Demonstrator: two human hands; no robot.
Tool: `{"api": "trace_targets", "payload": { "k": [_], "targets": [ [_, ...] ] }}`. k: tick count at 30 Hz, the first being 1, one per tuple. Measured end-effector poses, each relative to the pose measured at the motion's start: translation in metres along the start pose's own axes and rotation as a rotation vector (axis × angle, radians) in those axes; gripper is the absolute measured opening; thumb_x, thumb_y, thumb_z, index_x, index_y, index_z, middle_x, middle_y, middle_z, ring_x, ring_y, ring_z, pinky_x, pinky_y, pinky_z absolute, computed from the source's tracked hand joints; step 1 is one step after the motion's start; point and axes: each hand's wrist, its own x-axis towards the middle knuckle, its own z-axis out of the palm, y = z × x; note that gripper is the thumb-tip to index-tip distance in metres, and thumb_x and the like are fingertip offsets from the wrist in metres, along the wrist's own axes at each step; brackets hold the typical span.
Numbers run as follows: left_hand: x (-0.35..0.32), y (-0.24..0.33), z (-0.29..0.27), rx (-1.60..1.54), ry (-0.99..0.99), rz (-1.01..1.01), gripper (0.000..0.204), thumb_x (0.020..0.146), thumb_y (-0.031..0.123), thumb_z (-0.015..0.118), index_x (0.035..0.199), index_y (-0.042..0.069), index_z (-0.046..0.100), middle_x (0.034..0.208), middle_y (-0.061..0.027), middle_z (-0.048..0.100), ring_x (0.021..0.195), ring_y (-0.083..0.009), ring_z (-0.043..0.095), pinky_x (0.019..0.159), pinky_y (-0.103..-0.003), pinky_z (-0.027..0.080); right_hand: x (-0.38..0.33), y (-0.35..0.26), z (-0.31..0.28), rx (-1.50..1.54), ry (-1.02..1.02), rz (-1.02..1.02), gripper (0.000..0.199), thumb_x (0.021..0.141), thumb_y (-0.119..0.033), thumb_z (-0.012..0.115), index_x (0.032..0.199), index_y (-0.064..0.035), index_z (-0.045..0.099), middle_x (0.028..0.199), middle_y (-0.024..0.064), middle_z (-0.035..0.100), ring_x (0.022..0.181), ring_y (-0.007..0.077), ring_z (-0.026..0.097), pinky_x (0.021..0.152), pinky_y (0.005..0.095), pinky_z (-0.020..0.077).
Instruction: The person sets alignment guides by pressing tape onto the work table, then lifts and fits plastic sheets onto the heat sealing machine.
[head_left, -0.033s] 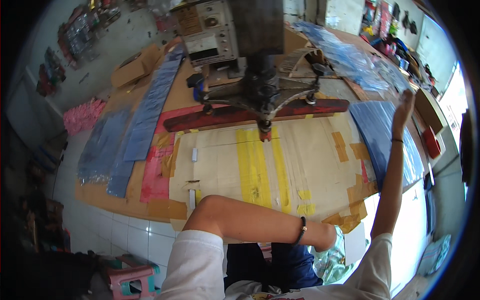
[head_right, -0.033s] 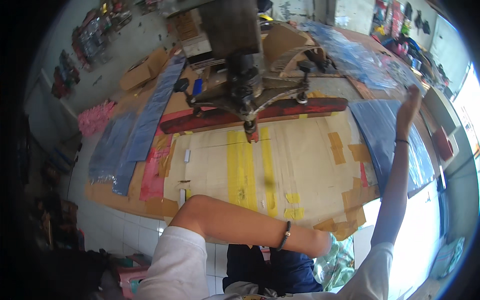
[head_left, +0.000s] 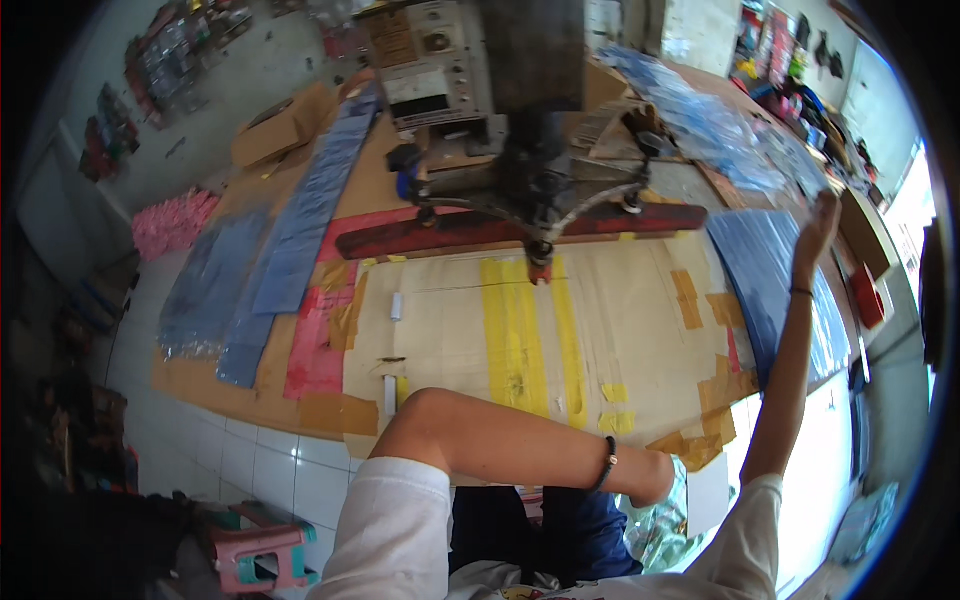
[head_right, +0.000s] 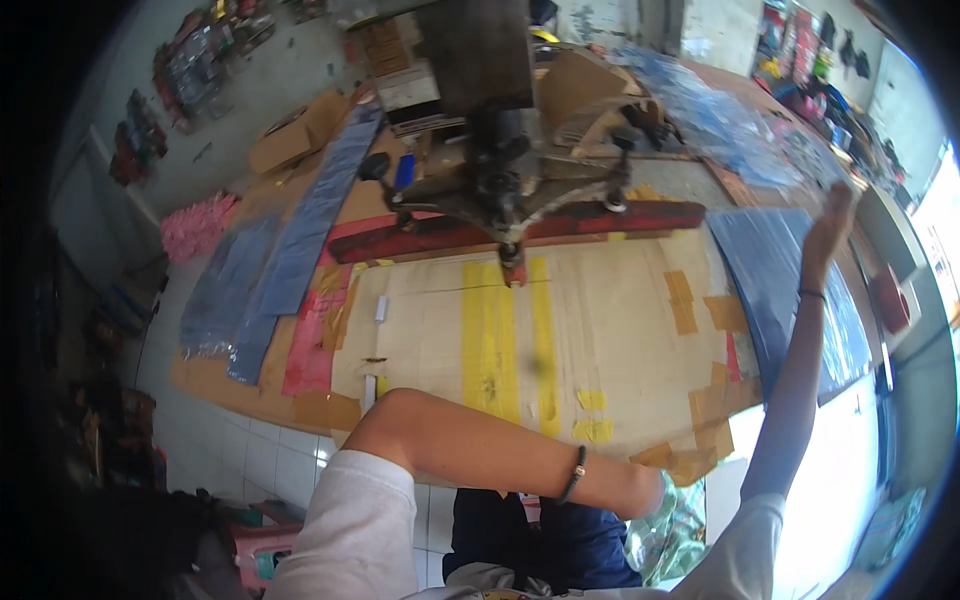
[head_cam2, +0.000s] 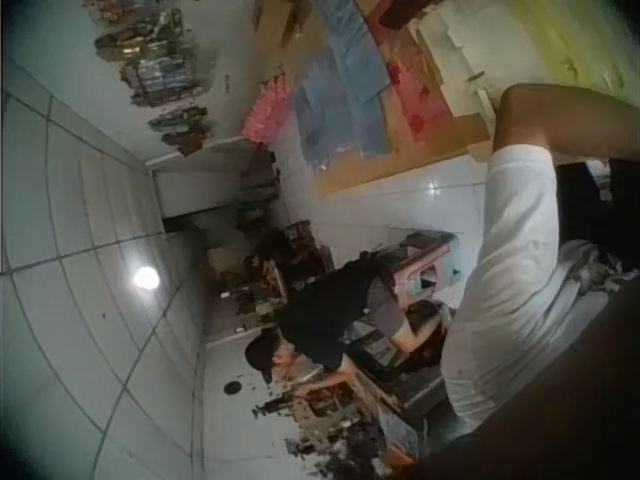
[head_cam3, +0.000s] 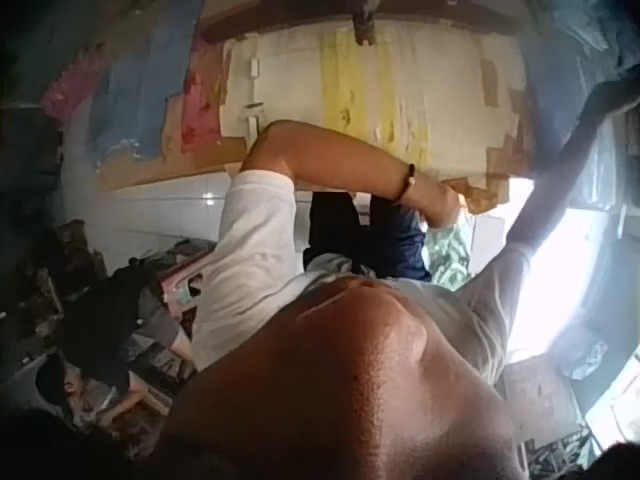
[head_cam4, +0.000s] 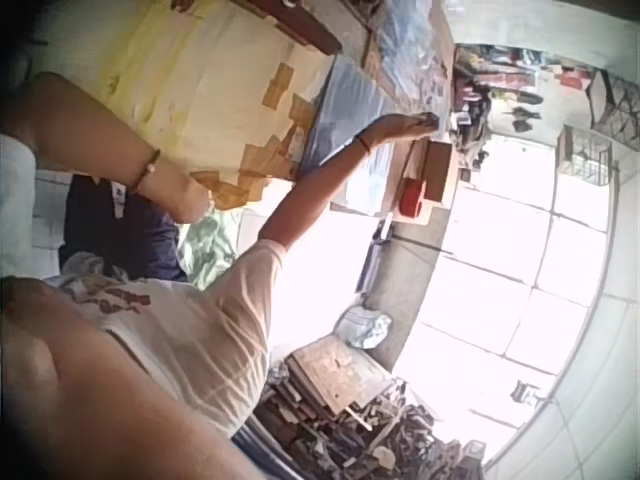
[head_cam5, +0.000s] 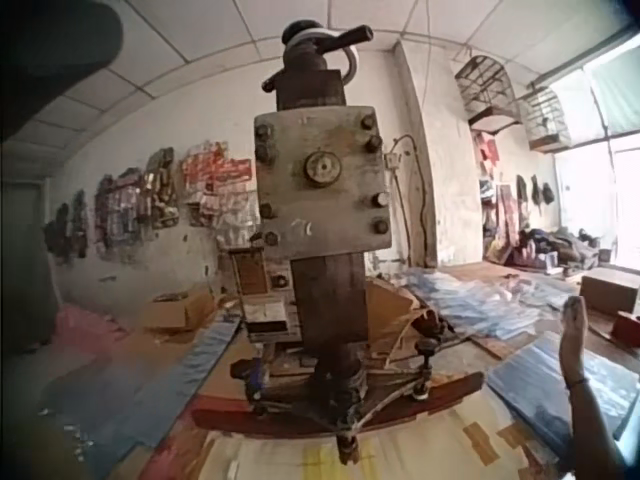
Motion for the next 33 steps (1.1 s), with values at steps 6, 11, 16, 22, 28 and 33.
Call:
{"api": "trace_targets", "payload": {
  "k": [6, 11, 16, 22, 28, 33],
  "targets": [
    [0.045, -0.001, 0.031, -0.078, 0.019, -0.108, 0.036, 0.077, 0.033, 0.074, 0.106, 0.010, 0.078, 0.113, -0.0112, 0.074, 0.103, -0.0271, 0.069, 0.088, -0.039, 0.055, 0.020, -0.003, -0.031, 0.013, 0.018, -0.003, 0.025, 0.107, -0.011, 0.041, 0.121, 0.0004, 0.058, 0.121, 0.0088, 0.059, 0.116, 0.0207, 0.055, 0.109, 0.0378, 0.0389],
    [0.047, -0.003, 0.036, -0.085, 0.026, -0.112, 0.039, 0.075, 0.037, 0.078, 0.106, 0.012, 0.078, 0.111, -0.0091, 0.075, 0.102, -0.0272, 0.069, 0.089, -0.039, 0.055, 0.014, -0.045, -0.022, 0.211, 0.140, -0.010, 0.024, 0.105, -0.006, 0.040, 0.118, 0.0050, 0.057, 0.121, 0.0105, 0.059, 0.116, 0.0222, 0.055, 0.107, 0.0383, 0.0426],
    [0.048, -0.001, 0.034, -0.038, -0.025, -0.038, 0.035, 0.072, 0.030, 0.077, 0.103, 0.012, 0.079, 0.107, -0.0091, 0.075, 0.098, -0.0269, 0.069, 0.085, -0.040, 0.055, 0.024, -0.085, -0.043, -0.061, 0.213, -0.234, 0.025, 0.102, -0.001, 0.039, 0.116, 0.0060, 0.058, 0.117, 0.0115, 0.061, 0.111, 0.0220, 0.058, 0.103, 0.0379, 0.0446],
    [0.028, 0.003, 0.022, -0.082, -0.127, -0.054, 0.034, 0.074, 0.029, 0.075, 0.103, 0.012, 0.078, 0.107, -0.0087, 0.074, 0.098, -0.0270, 0.069, 0.086, -0.041, 0.055, 0.008, -0.128, -0.034, 0.052, 0.102, -0.329, 0.023, 0.100, 0.003, 0.040, 0.114, 0.0024, 0.058, 0.114, 0.0143, 0.061, 0.106, 0.0221, 0.058, 0.097, 0.0349, 0.0446],
    [0.029, 0.006, 0.037, -0.090, 0.061, -0.015, 0.021, 0.067, 0.024, 0.075, 0.081, 0.008, 0.077, 0.083, -0.0113, 0.073, 0.077, -0.0288, 0.069, 0.066, -0.042, 0.055, 0.007, -0.131, -0.030, 0.097, -0.017, -0.299, 0.017, 0.100, 0.004, 0.043, 0.110, 0.0015, 0.056, 0.114, 0.0144, 0.058, 0.106, 0.0242, 0.056, 0.095, 0.0356, 0.0447],
    [0.023, 0.007, 0.061, -0.112, 0.236, -0.046, 0.016, 0.062, 0.020, 0.074, 0.072, 0.007, 0.076, 0.069, -0.0118, 0.069, 0.066, -0.0289, 0.068, 0.058, -0.041, 0.054, -0.002, -0.176, -0.007, 0.077, -0.115, -0.414, 0.009, 0.101, 0.002, 0.044, 0.101, -0.0009, 0.053, 0.099, 0.0130, 0.055, 0.090, 0.0231, 0.051, 0.084, 0.0330, 0.0412]
  ]
}}
